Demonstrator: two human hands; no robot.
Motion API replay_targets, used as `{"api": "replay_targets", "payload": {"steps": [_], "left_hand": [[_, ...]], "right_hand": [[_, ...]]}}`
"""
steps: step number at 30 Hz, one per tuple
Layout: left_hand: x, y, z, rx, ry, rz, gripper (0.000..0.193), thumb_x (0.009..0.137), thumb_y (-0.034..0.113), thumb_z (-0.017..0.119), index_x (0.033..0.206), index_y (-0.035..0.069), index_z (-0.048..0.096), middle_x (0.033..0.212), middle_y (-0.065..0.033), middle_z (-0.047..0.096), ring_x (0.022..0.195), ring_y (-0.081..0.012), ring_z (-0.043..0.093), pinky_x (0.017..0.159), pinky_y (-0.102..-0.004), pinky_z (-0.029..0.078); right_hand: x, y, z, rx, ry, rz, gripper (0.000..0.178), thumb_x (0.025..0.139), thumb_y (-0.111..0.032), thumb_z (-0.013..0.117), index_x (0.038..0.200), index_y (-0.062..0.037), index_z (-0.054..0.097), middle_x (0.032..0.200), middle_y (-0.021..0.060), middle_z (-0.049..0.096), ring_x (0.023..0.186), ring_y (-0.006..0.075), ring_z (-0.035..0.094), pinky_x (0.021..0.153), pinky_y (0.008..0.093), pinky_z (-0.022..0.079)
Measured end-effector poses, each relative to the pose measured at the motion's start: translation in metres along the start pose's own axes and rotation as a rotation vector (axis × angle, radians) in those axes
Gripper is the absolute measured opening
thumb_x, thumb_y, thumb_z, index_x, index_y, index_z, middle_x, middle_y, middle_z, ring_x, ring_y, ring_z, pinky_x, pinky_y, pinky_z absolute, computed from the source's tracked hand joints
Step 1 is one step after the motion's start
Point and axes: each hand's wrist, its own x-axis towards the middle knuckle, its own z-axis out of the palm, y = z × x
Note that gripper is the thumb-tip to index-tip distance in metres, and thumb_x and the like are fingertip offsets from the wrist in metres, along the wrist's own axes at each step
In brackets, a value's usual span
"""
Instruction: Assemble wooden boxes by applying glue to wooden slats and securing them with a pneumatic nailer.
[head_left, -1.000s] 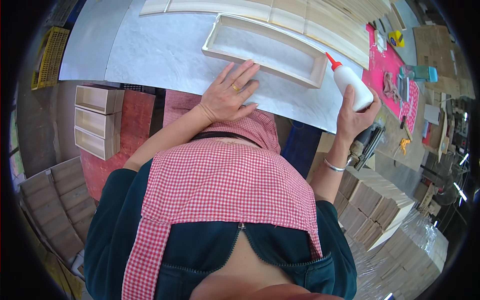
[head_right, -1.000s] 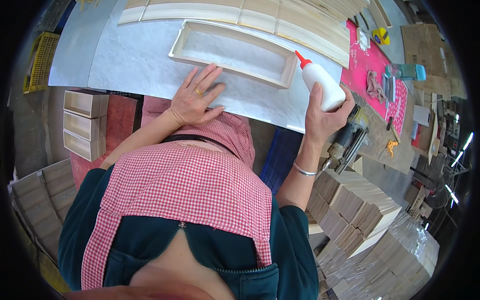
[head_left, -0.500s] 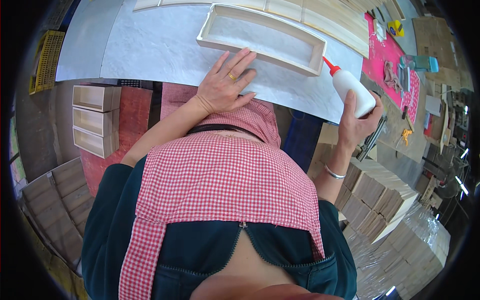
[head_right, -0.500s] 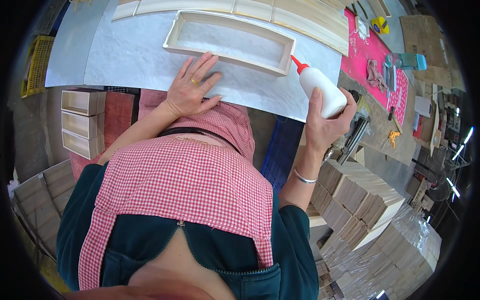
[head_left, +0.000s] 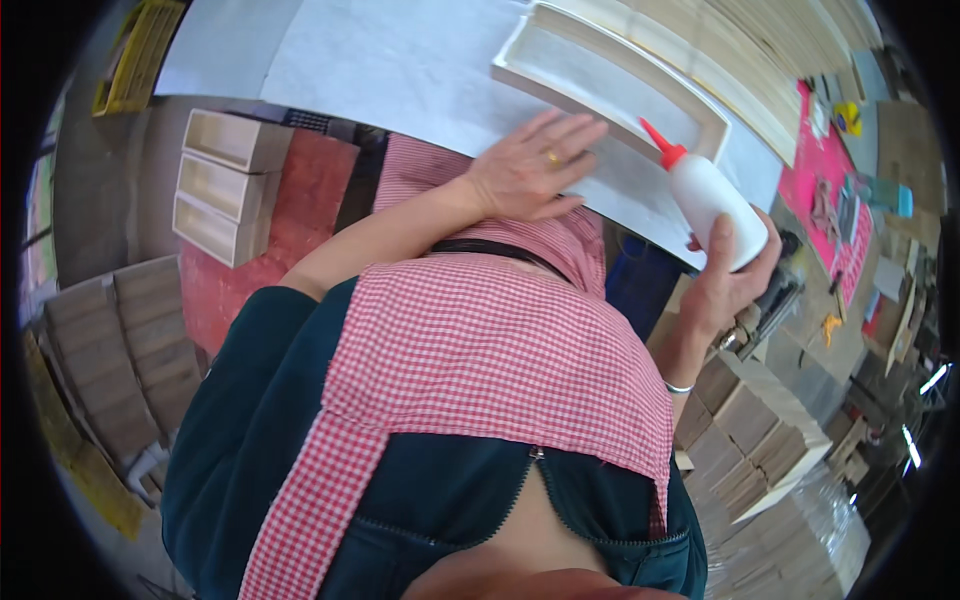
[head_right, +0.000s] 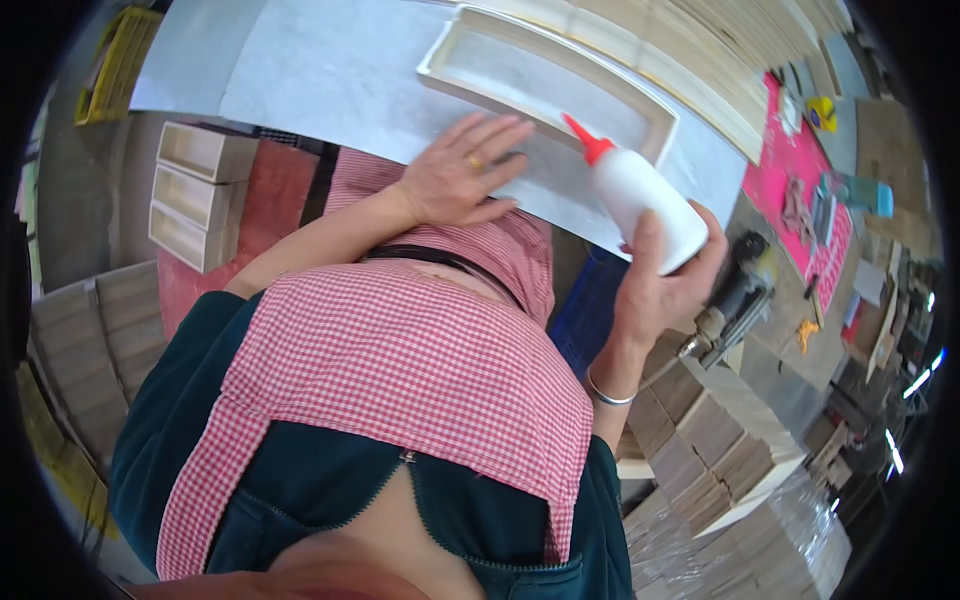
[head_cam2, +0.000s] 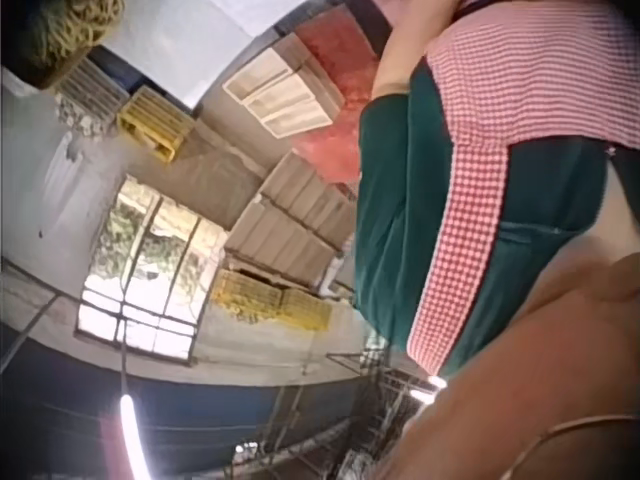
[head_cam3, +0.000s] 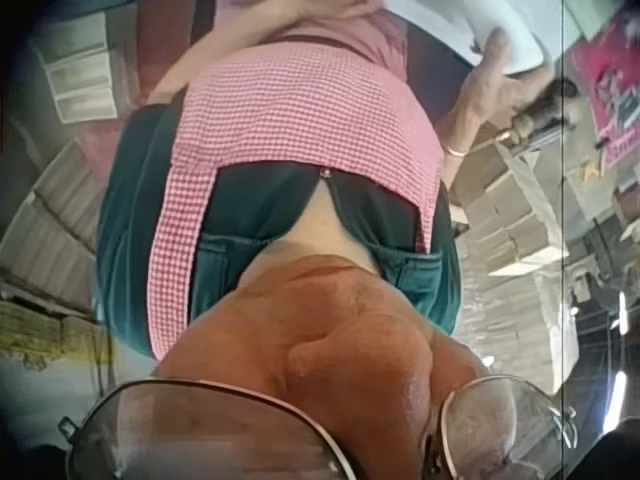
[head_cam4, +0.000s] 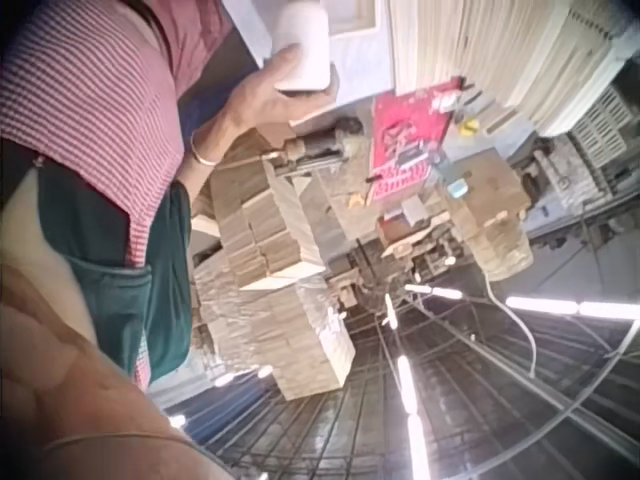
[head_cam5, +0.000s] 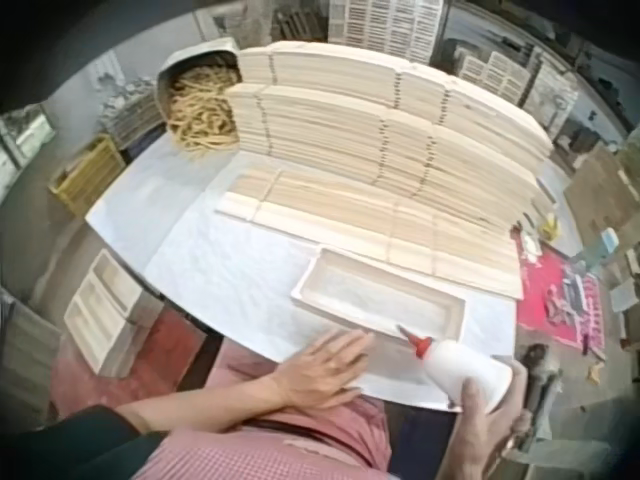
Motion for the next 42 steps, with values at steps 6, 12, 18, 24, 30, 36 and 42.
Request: {"api": "replay_targets", "payload": {"steps": [6,12,18,24,30,36,42], "left_hand": [[-0.005,-0.001,-0.002,-0.045,-0.04,-0.02,0.052,0.096,0.045,0.055,0.127,0.005,0.06,0.138,-0.0167,0.056,0.127,-0.0322,0.051,0.116,-0.0459,0.033],[-0.009,-0.005,0.003,-0.051,-0.011,0.005,0.054,0.095,0.047,0.055,0.129,0.005,0.059,0.127,-0.0149,0.059,0.115,-0.0306,0.054,0.11,-0.0443,0.038],[-0.008,-0.004,0.002,-0.036,-0.01,-0.013,0.052,0.094,0.047,0.057,0.126,0.006,0.059,0.127,-0.0158,0.058,0.116,-0.0294,0.054,0.109,-0.0448,0.038],[0.0,-0.003,-0.007,-0.018,-0.014,-0.012,0.049,0.093,0.046,0.059,0.121,0.006,0.061,0.131,-0.0151,0.057,0.119,-0.0289,0.056,0.111,-0.044,0.039],[0.001,-0.002,-0.005,-0.007,-0.027,-0.008,0.048,0.092,0.047,0.06,0.117,0.006,0.062,0.136,-0.0157,0.056,0.124,-0.03,0.055,0.112,-0.0429,0.038],[0.003,0.0,-0.006,0.033,-0.065,-0.004,0.047,0.092,0.046,0.06,0.115,0.005,0.062,0.139,-0.0162,0.055,0.129,-0.0298,0.053,0.114,-0.0426,0.037],[0.006,0.002,-0.01,0.017,-0.091,-0.012,0.046,0.092,0.045,0.06,0.114,0.005,0.063,0.14,-0.0165,0.054,0.132,-0.029,0.052,0.115,-0.042,0.036]], "right_hand": [[-0.01,0.0,0.084,0.106,-0.231,-0.179,0.055,0.083,-0.015,0.081,0.128,-0.0027,0.051,0.111,0.0149,0.062,0.093,0.0253,0.065,0.08,0.0344,0.056],[-0.006,-0.002,0.111,0.047,-0.255,-0.263,0.058,0.082,-0.016,0.083,0.128,-0.0027,0.05,0.111,0.0151,0.062,0.094,0.0267,0.066,0.08,0.0349,0.056],[-0.006,-0.005,0.097,-0.011,-0.215,-0.259,0.056,0.082,-0.017,0.083,0.126,-0.0023,0.052,0.111,0.0148,0.062,0.094,0.0268,0.066,0.081,0.0355,0.056],[-0.006,-0.004,0.067,-0.104,-0.141,-0.257,0.053,0.083,-0.017,0.083,0.124,-0.0018,0.053,0.111,0.0145,0.062,0.094,0.0264,0.065,0.081,0.0348,0.055],[-0.008,0.002,0.037,-0.146,-0.05,-0.203,0.052,0.083,-0.016,0.083,0.124,-0.0014,0.054,0.112,0.0141,0.062,0.094,0.0255,0.065,0.082,0.0346,0.055],[-0.01,0.009,0.006,-0.223,0.029,-0.174,0.046,0.089,-0.02,0.079,0.124,-0.002,0.055,0.11,0.0143,0.062,0.096,0.0251,0.064,0.079,0.034,0.056],[-0.012,0.014,-0.017,-0.246,0.116,-0.11,0.047,0.085,-0.016,0.081,0.121,-0.0007,0.055,0.112,0.0147,0.062,0.094,0.0252,0.064,0.082,0.0351,0.055]]}}
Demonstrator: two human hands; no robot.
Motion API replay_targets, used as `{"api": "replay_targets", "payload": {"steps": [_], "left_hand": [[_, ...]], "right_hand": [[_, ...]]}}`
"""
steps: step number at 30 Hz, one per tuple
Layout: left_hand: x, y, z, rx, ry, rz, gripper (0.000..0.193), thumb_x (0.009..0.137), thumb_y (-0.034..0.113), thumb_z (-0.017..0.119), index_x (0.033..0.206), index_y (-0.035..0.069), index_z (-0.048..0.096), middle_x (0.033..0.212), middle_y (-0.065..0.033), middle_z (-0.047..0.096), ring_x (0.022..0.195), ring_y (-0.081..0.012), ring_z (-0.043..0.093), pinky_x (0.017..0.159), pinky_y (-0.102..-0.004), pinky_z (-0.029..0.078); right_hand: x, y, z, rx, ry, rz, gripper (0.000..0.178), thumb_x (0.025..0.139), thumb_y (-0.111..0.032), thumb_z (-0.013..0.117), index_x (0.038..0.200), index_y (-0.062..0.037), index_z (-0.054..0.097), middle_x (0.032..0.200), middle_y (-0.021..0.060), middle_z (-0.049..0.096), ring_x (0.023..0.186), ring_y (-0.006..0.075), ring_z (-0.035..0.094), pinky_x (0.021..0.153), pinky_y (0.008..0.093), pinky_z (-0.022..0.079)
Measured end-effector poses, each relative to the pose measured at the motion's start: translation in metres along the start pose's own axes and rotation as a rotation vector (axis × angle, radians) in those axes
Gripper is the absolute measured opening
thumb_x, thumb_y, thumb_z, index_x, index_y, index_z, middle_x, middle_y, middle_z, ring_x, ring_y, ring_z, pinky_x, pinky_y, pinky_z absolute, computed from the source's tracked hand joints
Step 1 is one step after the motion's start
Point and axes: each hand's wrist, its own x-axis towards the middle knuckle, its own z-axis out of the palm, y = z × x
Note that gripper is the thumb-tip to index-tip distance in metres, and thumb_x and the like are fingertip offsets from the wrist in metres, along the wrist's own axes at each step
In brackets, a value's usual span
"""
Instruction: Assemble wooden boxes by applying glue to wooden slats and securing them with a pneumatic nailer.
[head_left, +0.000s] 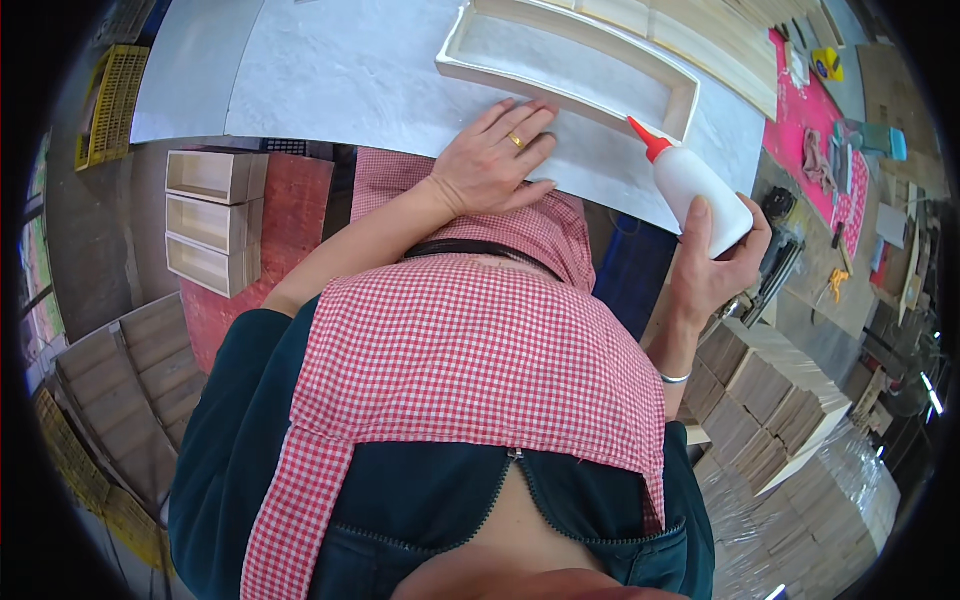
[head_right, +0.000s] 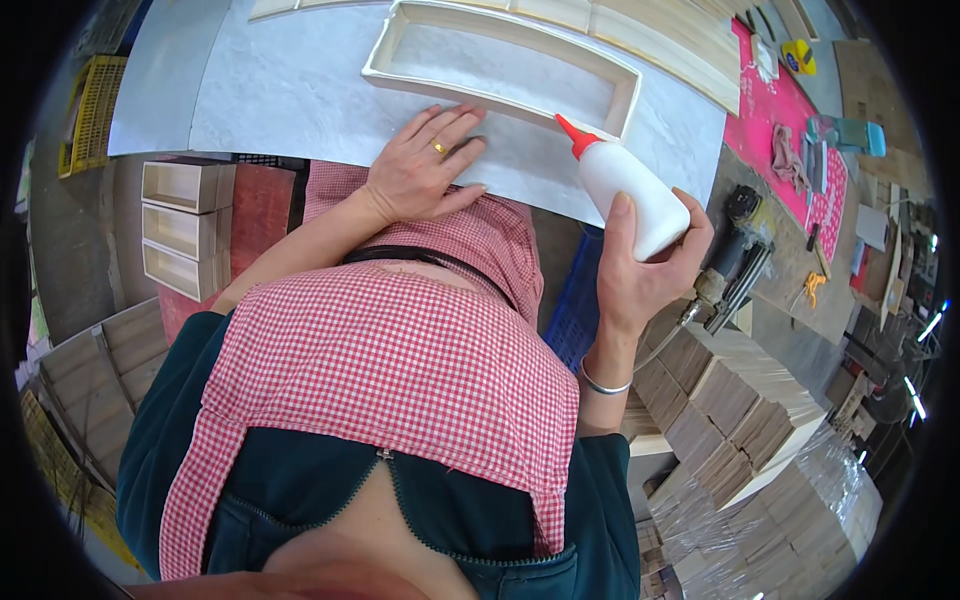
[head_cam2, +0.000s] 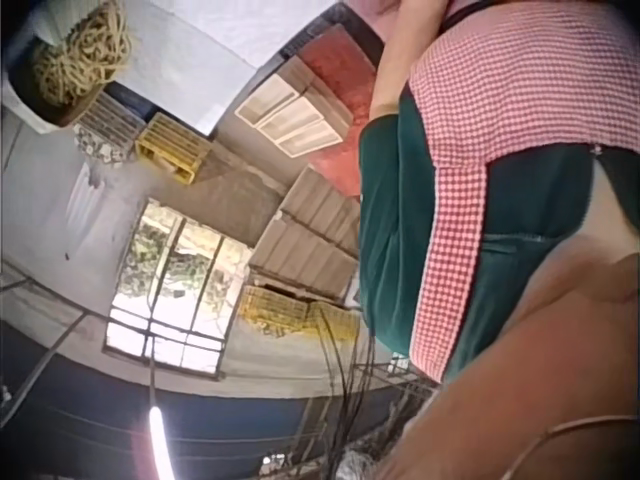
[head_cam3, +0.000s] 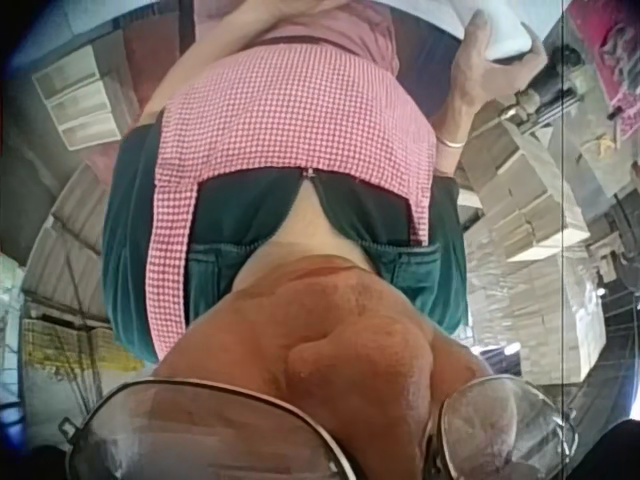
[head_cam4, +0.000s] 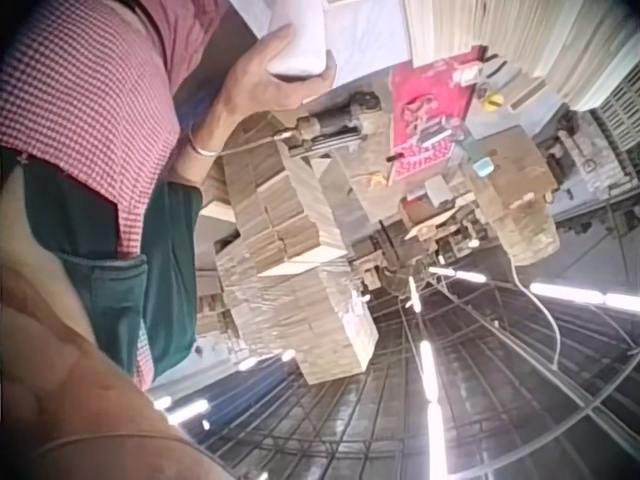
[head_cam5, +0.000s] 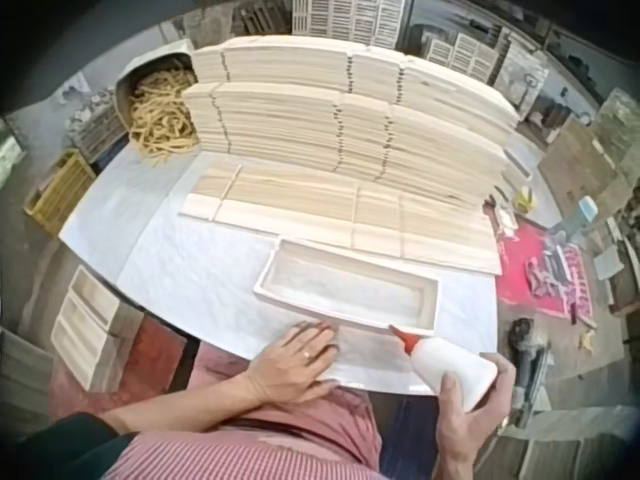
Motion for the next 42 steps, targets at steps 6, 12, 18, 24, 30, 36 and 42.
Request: {"api": "replay_targets", "payload": {"steps": [6,12,18,24,30,36,42], "left_hand": [[-0.001,0.001,0.001,-0.005,-0.007,-0.013,0.047,0.092,0.045,0.061,0.116,0.005,0.063,0.144,-0.0156,0.053,0.135,-0.0278,0.05,0.117,-0.0421,0.034],[-0.002,0.002,0.002,-0.004,-0.044,-0.034,0.048,0.091,0.045,0.063,0.12,0.007,0.064,0.148,-0.0139,0.051,0.137,-0.0272,0.049,0.119,-0.0426,0.033],[0.002,0.003,0.003,-0.011,-0.04,-0.034,0.048,0.091,0.044,0.064,0.12,0.006,0.064,0.147,-0.0153,0.051,0.137,-0.0294,0.05,0.119,-0.0436,0.034],[-0.001,0.002,0.0,-0.057,-0.053,-0.069,0.047,0.09,0.041,0.066,0.118,0.003,0.064,0.145,-0.0189,0.052,0.136,-0.0325,0.049,0.117,-0.0468,0.035],[0.002,0.006,-0.002,-0.047,-0.062,-0.064,0.049,0.086,0.038,0.07,0.12,0.002,0.065,0.144,-0.0198,0.053,0.133,-0.0345,0.052,0.114,-0.0486,0.039],[0.008,0.013,-0.002,-0.034,-0.086,-0.05,0.049,0.084,0.035,0.073,0.119,0.001,0.067,0.141,-0.0218,0.054,0.128,-0.0379,0.055,0.109,-0.0497,0.043],[0.009,0.014,-0.006,-0.082,-0.099,0.014,0.049,0.085,0.035,0.072,0.12,0.001,0.066,0.136,-0.0225,0.055,0.124,-0.0422,0.056,0.105,-0.0524,0.045]], "right_hand": [[0.0,0.011,-0.019,-0.005,0.074,0.067,0.046,0.086,-0.016,0.081,0.121,-0.0006,0.056,0.111,0.0152,0.062,0.093,0.0256,0.064,0.081,0.035,0.055],[0.003,0.02,-0.031,-0.019,0.135,0.116,0.044,0.087,-0.017,0.08,0.12,-0.0007,0.056,0.112,0.0159,0.062,0.093,0.025,0.064,0.079,0.0345,0.056],[0.01,0.027,-0.034,0.004,0.163,0.152,0.045,0.088,-0.018,0.079,0.122,0.0004,0.055,0.113,0.018,0.061,0.093,0.0247,0.064,0.076,0.0341,0.057],[0.044,0.053,-0.021,0.264,0.28,0.275,0.047,0.09,-0.019,0.077,0.123,0.0034,0.052,0.112,0.0209,0.06,0.094,0.0252,0.064,0.074,0.0342,0.057],[0.17,0.13,-0.02,-0.021,0.486,0.18,0.047,0.08,-0.028,0.081,0.103,-0.0014,0.05,0.101,0.0141,0.056,0.088,0.0259,0.059,0.081,0.0367,0.052],[0.302,0.226,-0.011,-0.442,0.571,-0.192,0.043,0.073,-0.033,0.083,0.08,-0.0035,0.053,0.075,0.0107,0.054,0.069,0.0303,0.054,0.066,0.0388,0.047],[0.325,0.224,0.005,-0.665,0.192,0.117,0.052,0.088,-0.048,0.066,0.105,0.001,0.069,0.093,0.0213,0.074,0.082,0.0412,0.072,0.07,0.0489,0.057]]}}
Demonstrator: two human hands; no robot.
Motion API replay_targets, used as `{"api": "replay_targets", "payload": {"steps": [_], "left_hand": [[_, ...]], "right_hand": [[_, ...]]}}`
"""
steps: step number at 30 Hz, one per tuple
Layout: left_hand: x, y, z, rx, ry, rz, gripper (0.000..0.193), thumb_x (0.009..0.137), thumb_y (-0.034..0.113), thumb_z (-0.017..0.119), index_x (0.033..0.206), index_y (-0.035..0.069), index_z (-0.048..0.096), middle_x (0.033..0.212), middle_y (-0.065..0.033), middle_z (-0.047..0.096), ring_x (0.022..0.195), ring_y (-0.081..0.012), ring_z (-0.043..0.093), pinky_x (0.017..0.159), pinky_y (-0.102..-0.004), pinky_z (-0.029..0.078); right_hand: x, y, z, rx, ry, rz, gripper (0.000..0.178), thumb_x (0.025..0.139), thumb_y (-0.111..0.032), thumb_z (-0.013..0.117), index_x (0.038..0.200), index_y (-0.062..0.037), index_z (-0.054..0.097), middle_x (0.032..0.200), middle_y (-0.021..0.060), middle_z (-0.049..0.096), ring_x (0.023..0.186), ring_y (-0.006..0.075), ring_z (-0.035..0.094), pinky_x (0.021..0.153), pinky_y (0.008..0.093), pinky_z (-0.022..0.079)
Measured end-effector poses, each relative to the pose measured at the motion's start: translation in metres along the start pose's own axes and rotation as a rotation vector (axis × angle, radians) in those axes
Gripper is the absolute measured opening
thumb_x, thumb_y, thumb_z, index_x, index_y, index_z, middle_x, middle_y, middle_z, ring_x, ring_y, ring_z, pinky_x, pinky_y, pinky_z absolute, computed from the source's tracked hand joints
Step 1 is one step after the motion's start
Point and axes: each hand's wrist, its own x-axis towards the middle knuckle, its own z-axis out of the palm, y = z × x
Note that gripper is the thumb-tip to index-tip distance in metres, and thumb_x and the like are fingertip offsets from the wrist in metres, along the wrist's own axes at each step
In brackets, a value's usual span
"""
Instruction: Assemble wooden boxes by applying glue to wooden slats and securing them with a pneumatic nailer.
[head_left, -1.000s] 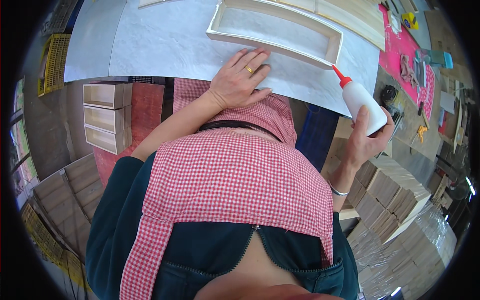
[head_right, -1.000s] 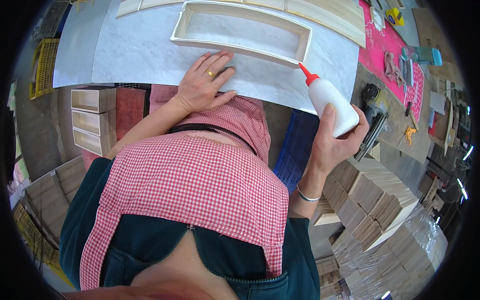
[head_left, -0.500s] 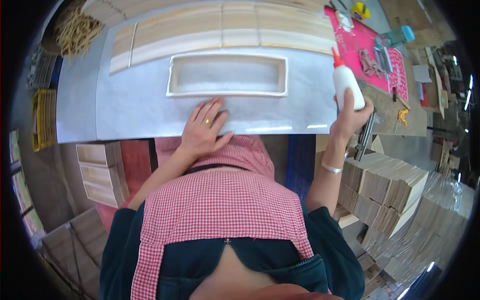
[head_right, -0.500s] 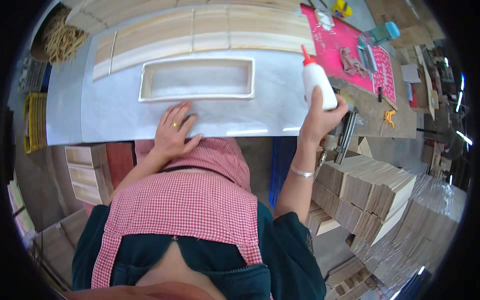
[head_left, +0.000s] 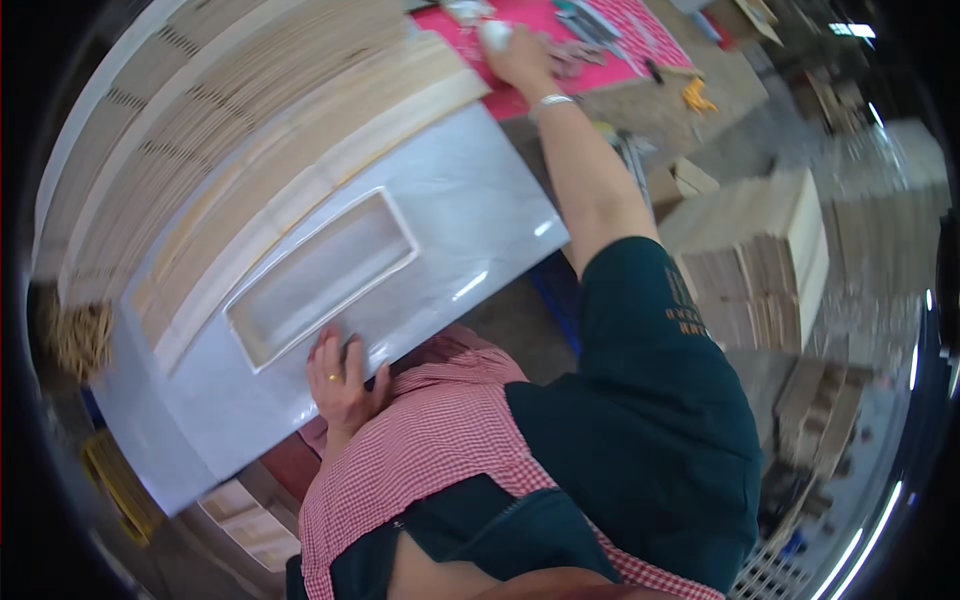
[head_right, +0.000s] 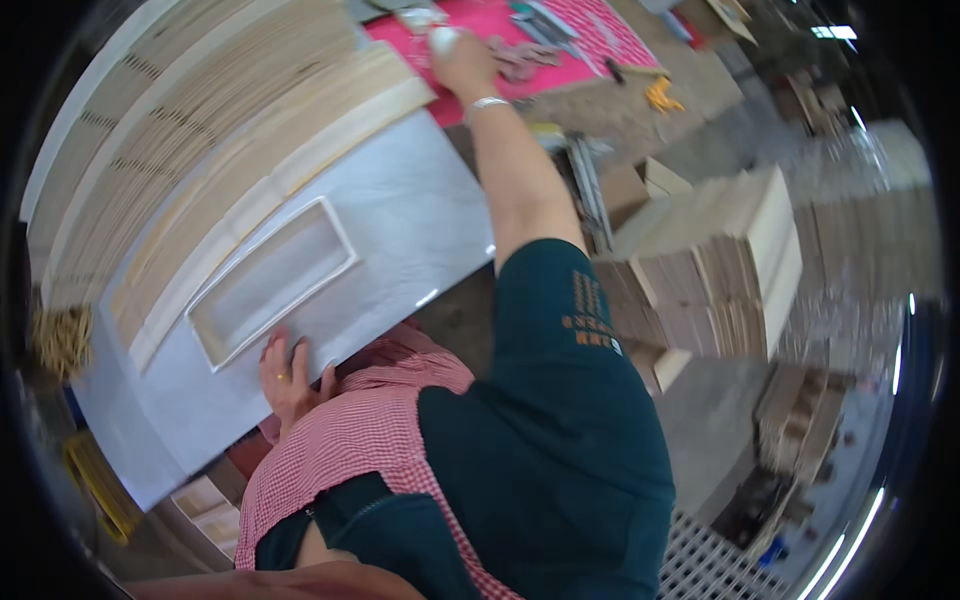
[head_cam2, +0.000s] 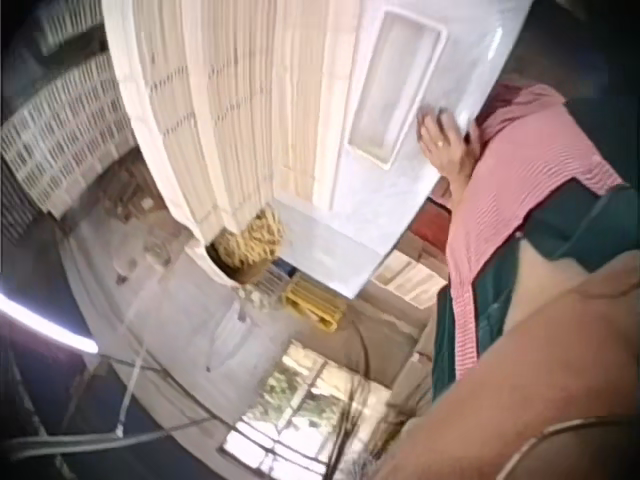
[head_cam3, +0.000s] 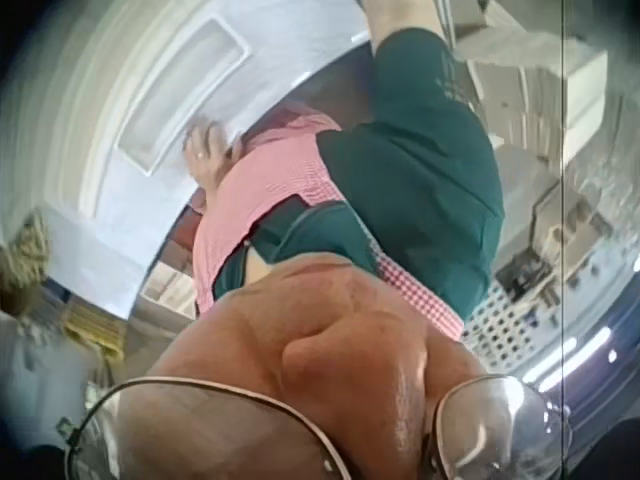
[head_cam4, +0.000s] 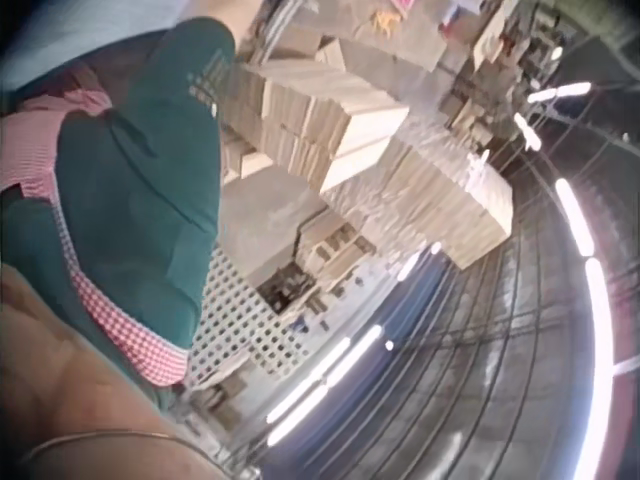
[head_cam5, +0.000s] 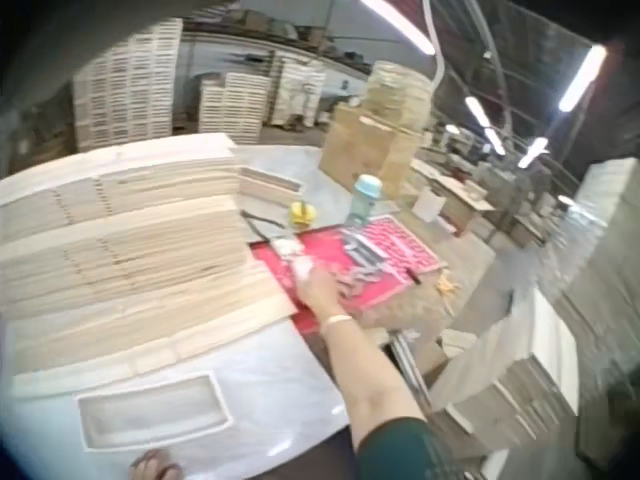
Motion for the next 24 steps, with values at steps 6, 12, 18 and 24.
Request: {"api": "replay_targets", "payload": {"steps": [6,12,18,24], "left_hand": [[-0.003,0.003,-0.001,0.064,-0.019,-0.041,0.047,0.089,0.035,0.068,0.122,0.001,0.065,0.143,-0.0227,0.052,0.13,-0.0412,0.053,0.108,-0.0524,0.042],[-0.008,-0.004,0.006,0.043,0.031,0.005,0.047,0.09,0.033,0.066,0.125,0.002,0.064,0.147,-0.0223,0.05,0.133,-0.0406,0.051,0.112,-0.0517,0.04],[-0.007,-0.003,0.004,0.01,0.065,-0.001,0.047,0.09,0.031,0.067,0.126,0.002,0.062,0.147,-0.0224,0.049,0.134,-0.0407,0.05,0.113,-0.0518,0.039],[-0.002,-0.006,0.011,-0.009,0.107,0.005,0.047,0.089,0.03,0.067,0.126,0.002,0.061,0.148,-0.0222,0.047,0.136,-0.0403,0.048,0.114,-0.0519,0.038]], "right_hand": [[-0.002,0.017,-0.104,-0.267,-0.205,-0.094,0.056,0.088,-0.051,0.065,0.109,0.0012,0.07,0.101,0.0195,0.075,0.09,0.0375,0.072,0.078,0.048,0.056],[-0.074,0.093,-0.363,-0.463,-0.047,0.032,0.063,0.093,-0.056,0.057,0.105,0.0038,0.072,0.098,0.022,0.074,0.088,0.0405,0.07,0.076,0.0489,0.054],[-0.165,0.319,-0.498,-0.731,-0.251,0.79,0.089,0.093,-0.071,0.052,0.132,0.0088,0.06,0.138,0.0257,0.06,0.13,0.0389,0.057,0.109,0.0476,0.047],[-0.228,0.318,-0.49,-0.588,-0.069,1.051,0.094,0.082,-0.071,0.067,0.134,0.0063,0.061,0.134,0.0209,0.065,0.122,0.0361,0.064,0.105,0.0476,0.051]]}}
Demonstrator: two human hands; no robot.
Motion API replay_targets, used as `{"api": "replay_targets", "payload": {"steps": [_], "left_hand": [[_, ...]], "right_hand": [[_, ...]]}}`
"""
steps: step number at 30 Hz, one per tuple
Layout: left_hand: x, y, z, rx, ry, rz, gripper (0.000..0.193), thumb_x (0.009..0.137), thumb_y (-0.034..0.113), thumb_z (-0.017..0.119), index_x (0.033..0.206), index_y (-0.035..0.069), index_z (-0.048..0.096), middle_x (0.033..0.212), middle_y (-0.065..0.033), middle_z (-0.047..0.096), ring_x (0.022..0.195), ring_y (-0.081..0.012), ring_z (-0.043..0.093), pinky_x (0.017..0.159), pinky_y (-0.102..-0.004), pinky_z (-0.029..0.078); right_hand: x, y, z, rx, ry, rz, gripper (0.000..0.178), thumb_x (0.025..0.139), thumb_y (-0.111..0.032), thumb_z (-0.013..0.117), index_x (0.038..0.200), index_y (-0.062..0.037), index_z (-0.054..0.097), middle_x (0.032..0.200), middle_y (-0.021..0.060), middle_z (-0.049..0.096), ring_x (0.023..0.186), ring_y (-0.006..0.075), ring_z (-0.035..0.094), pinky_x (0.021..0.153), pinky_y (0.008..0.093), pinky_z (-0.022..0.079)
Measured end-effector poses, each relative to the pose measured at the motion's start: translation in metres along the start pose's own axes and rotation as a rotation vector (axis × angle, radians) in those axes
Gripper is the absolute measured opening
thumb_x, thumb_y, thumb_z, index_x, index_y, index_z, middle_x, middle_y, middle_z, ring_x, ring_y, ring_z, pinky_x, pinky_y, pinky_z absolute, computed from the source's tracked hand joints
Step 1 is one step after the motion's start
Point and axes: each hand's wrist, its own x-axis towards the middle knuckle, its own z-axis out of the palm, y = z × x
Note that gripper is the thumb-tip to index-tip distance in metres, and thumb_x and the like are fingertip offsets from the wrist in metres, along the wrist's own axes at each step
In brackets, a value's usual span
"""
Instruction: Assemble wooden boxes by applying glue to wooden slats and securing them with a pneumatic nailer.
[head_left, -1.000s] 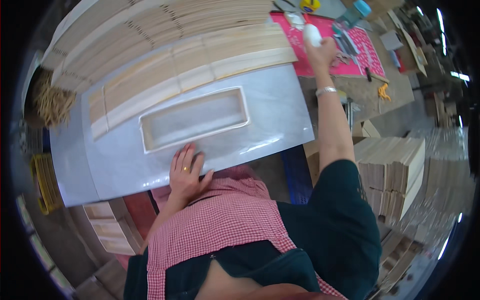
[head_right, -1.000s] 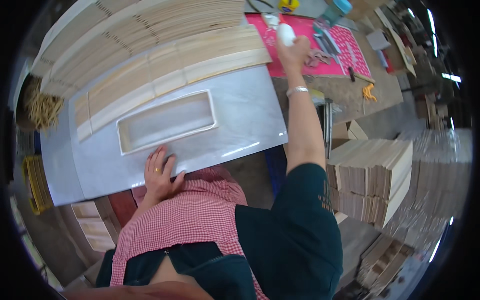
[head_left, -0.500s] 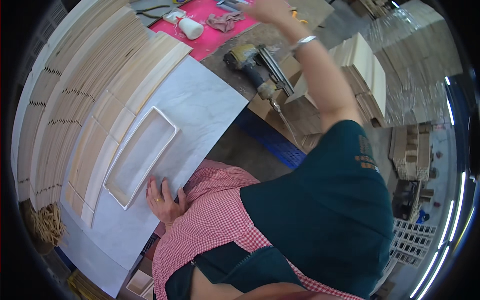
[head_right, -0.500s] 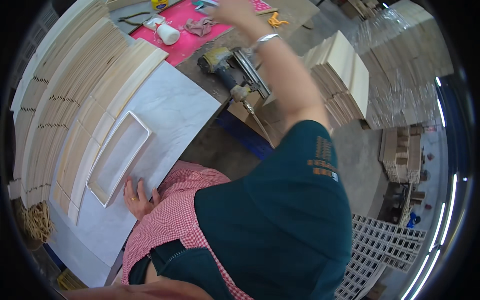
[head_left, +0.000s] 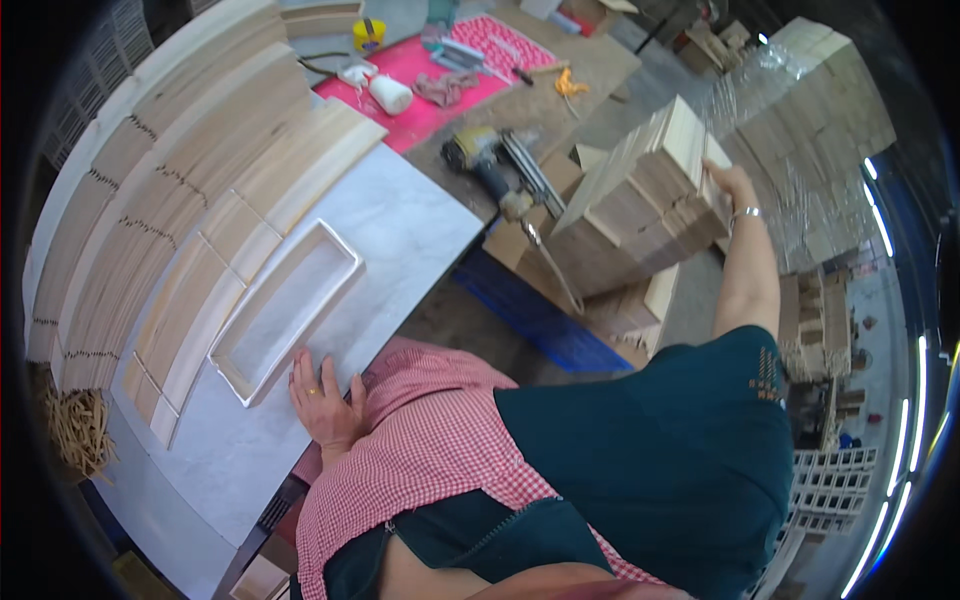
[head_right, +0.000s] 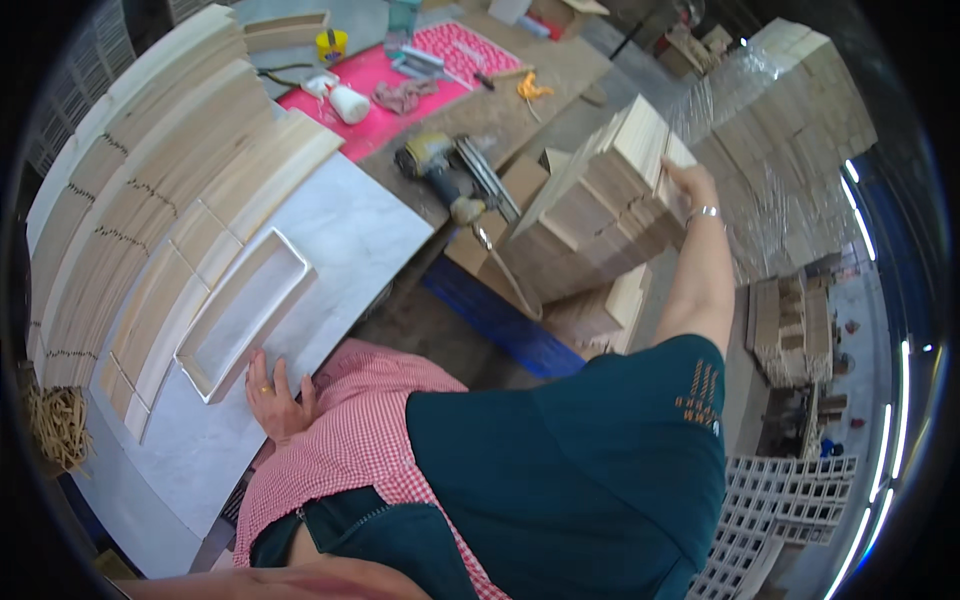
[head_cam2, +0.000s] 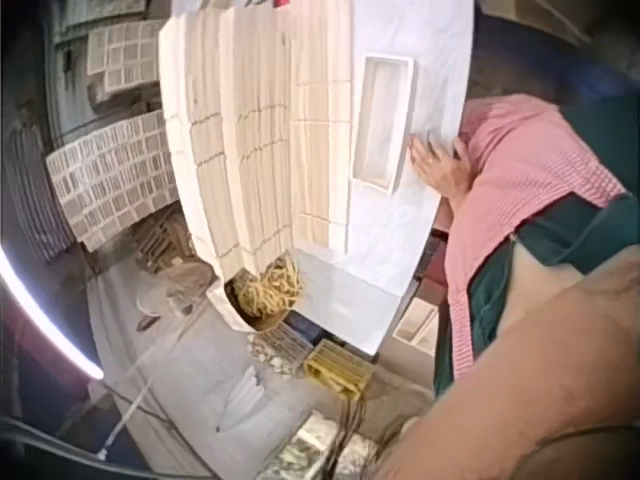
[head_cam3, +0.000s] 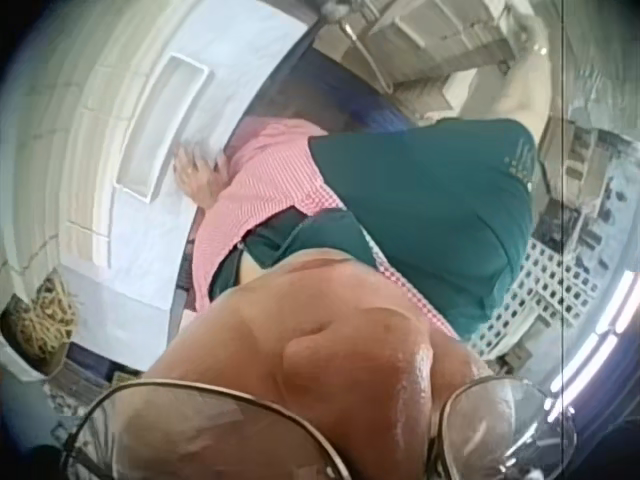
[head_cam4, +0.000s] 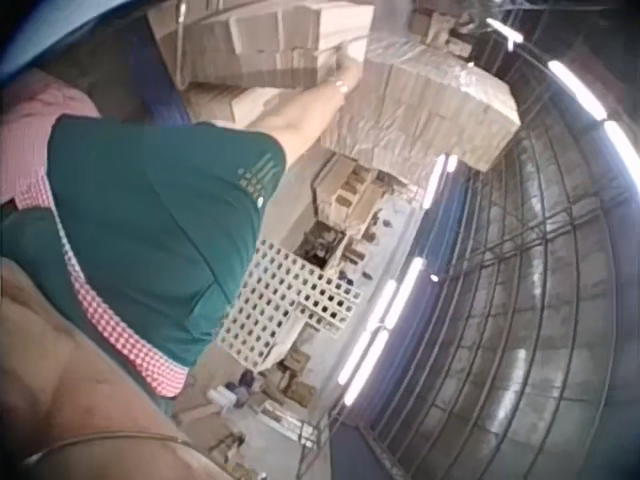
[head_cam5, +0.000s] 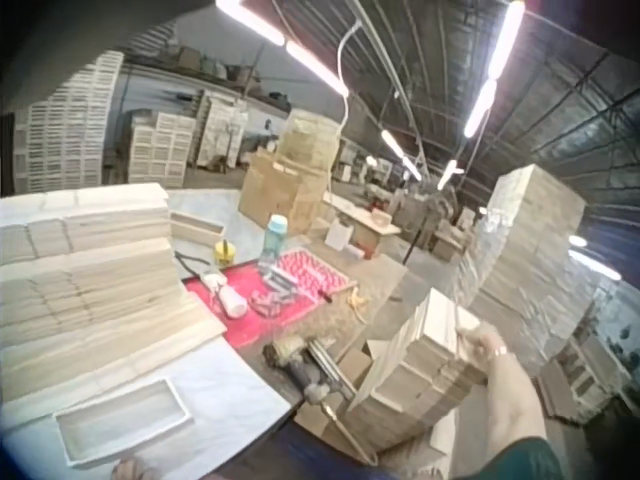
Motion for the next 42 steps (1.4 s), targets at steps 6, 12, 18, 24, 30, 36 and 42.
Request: {"api": "replay_targets", "payload": {"steps": [6,12,18,24,30,36,42], "left_hand": [[-0.015,-0.003,-0.011,-0.023,-0.013,-0.022,0.046,0.089,0.027,0.067,0.126,0.002,0.061,0.148,-0.0218,0.047,0.137,-0.0396,0.047,0.114,-0.0513,0.037],[0.005,0.003,-0.028,-0.388,0.049,-0.141,0.04,0.09,0.018,0.065,0.126,0.001,0.06,0.147,-0.0213,0.049,0.136,-0.0377,0.047,0.114,-0.0475,0.038],[0.061,0.028,-0.097,-1.367,0.081,-0.791,0.042,0.1,0.021,0.06,0.135,-0.001,0.054,0.141,-0.0184,0.054,0.126,-0.0308,0.058,0.105,-0.0386,0.046],[0.041,0.014,-0.133,-1.659,0.171,-1.157,0.036,0.101,0.012,0.063,0.127,-0.011,0.052,0.112,-0.0211,0.067,0.091,-0.0224,0.07,0.079,-0.029,0.062],[-0.023,0.017,-0.104,-1.763,0.241,-1.38,0.033,0.103,0.012,0.06,0.126,-0.01,0.053,0.111,-0.0216,0.068,0.09,-0.0241,0.073,0.079,-0.0277,0.063],[-0.032,-0.002,-0.103,-1.775,0.199,-1.292,0.029,0.105,0.019,0.058,0.121,-0.005,0.061,0.108,-0.0166,0.069,0.089,-0.0199,0.073,0.077,-0.0237,0.063],[-0.047,-0.026,-0.106,-1.629,0.467,-1.257,0.029,0.105,0.022,0.057,0.121,-0.001,0.063,0.11,-0.014,0.069,0.093,-0.0188,0.071,0.082,-0.0254,0.059]], "right_hand": [[-0.057,-0.027,-0.03,0.027,0.059,0.005,0.077,0.083,-0.064,0.067,0.125,0.0009,0.069,0.123,0.0203,0.071,0.11,0.0353,0.07,0.095,0.0458,0.056],[-0.134,-0.116,-0.084,0.231,0.396,-0.544,0.055,0.082,-0.055,0.071,0.089,-0.0009,0.066,0.088,0.0152,0.07,0.073,0.0304,0.066,0.066,0.0408,0.053],[-0.352,-0.279,-0.025,0.485,0.282,-1.95,0.073,0.072,-0.042,0.084,0.131,-0.0056,0.061,0.135,0.0153,0.059,0.11,0.0325,0.063,0.093,0.0414,0.051],[-0.461,-0.285,0.02,0.407,-0.085,-2.434,0.082,0.067,-0.037,0.084,0.136,-0.0054,0.055,0.135,0.0173,0.056,0.117,0.0354,0.058,0.1,0.0432,0.046],[-0.488,-0.302,0.046,0.145,-0.29,-2.513,0.088,0.062,-0.028,0.087,0.142,-0.0089,0.056,0.143,0.0152,0.054,0.124,0.0339,0.054,0.105,0.0437,0.043],[-0.487,-0.344,0.056,0.269,-0.247,-2.507,0.086,0.062,-0.026,0.087,0.142,-0.0122,0.058,0.146,0.0132,0.053,0.124,0.0332,0.053,0.106,0.0432,0.043],[-0.512,-0.388,0.054,0.227,-0.123,-2.455,0.082,0.064,-0.024,0.084,0.142,-0.0098,0.061,0.147,0.0151,0.055,0.126,0.0366,0.053,0.108,0.0447,0.044]]}}
